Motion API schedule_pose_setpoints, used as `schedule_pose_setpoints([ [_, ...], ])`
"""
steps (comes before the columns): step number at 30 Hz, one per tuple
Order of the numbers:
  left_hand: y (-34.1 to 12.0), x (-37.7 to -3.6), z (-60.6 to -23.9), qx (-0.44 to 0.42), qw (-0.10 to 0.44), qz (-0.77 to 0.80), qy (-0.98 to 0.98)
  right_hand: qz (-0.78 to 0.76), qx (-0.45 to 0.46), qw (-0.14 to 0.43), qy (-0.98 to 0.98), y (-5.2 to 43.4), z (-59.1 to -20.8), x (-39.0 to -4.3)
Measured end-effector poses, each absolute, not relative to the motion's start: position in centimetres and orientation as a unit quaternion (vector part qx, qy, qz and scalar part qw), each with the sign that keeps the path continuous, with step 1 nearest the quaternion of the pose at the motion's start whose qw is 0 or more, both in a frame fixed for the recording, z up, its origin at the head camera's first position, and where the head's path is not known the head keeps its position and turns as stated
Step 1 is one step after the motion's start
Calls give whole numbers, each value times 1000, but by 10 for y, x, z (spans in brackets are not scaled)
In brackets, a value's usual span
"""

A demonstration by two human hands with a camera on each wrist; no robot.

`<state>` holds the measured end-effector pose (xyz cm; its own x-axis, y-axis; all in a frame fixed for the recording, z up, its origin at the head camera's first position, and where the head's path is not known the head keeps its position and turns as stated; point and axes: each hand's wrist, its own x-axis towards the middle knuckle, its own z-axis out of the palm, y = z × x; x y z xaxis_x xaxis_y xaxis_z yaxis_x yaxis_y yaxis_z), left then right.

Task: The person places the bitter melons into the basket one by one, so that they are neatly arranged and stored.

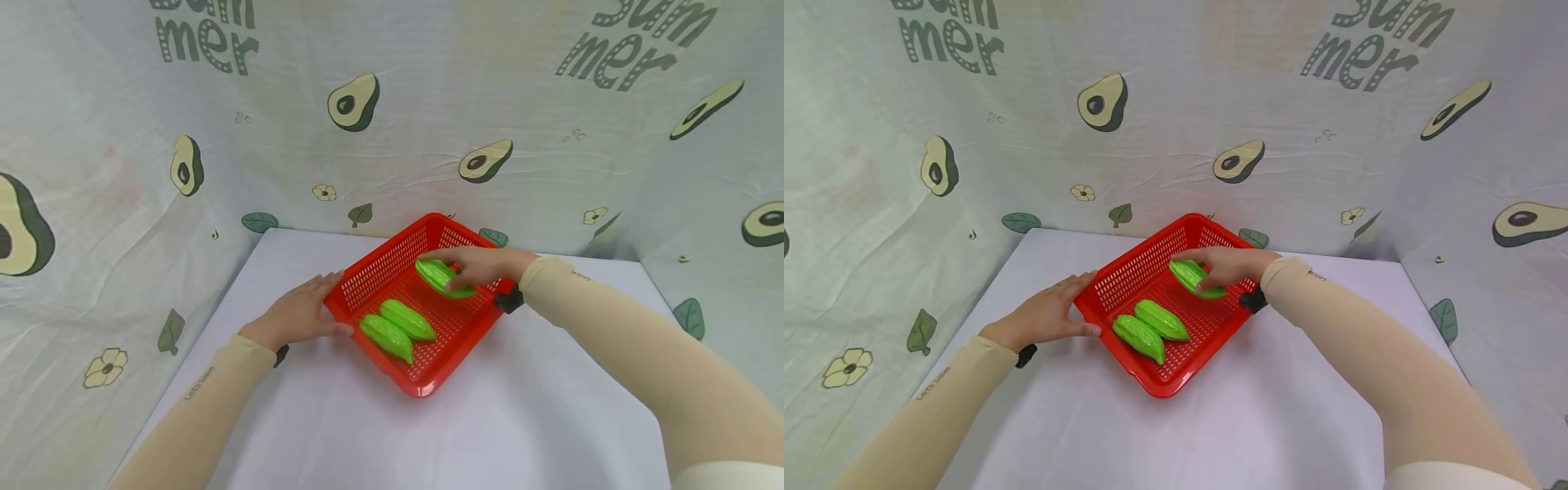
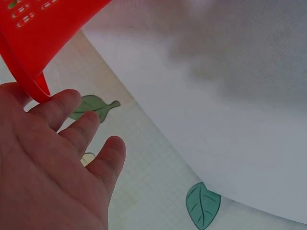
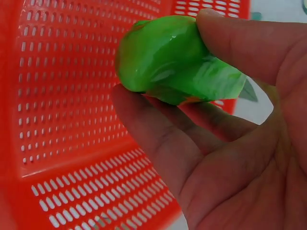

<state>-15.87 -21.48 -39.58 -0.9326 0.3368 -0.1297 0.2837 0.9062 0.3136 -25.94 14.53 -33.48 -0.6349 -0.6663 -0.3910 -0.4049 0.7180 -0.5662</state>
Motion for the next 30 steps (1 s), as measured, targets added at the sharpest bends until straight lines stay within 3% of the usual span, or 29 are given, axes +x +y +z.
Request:
schedule_pose_setpoints([
  [12,-216,-162,-401,159,92,143,973,-167,-292,391,857,107,-361,-268],
  [30,-215,-162,-398,165,89,143,972,-158,-285,416,849,96,-377,-260],
])
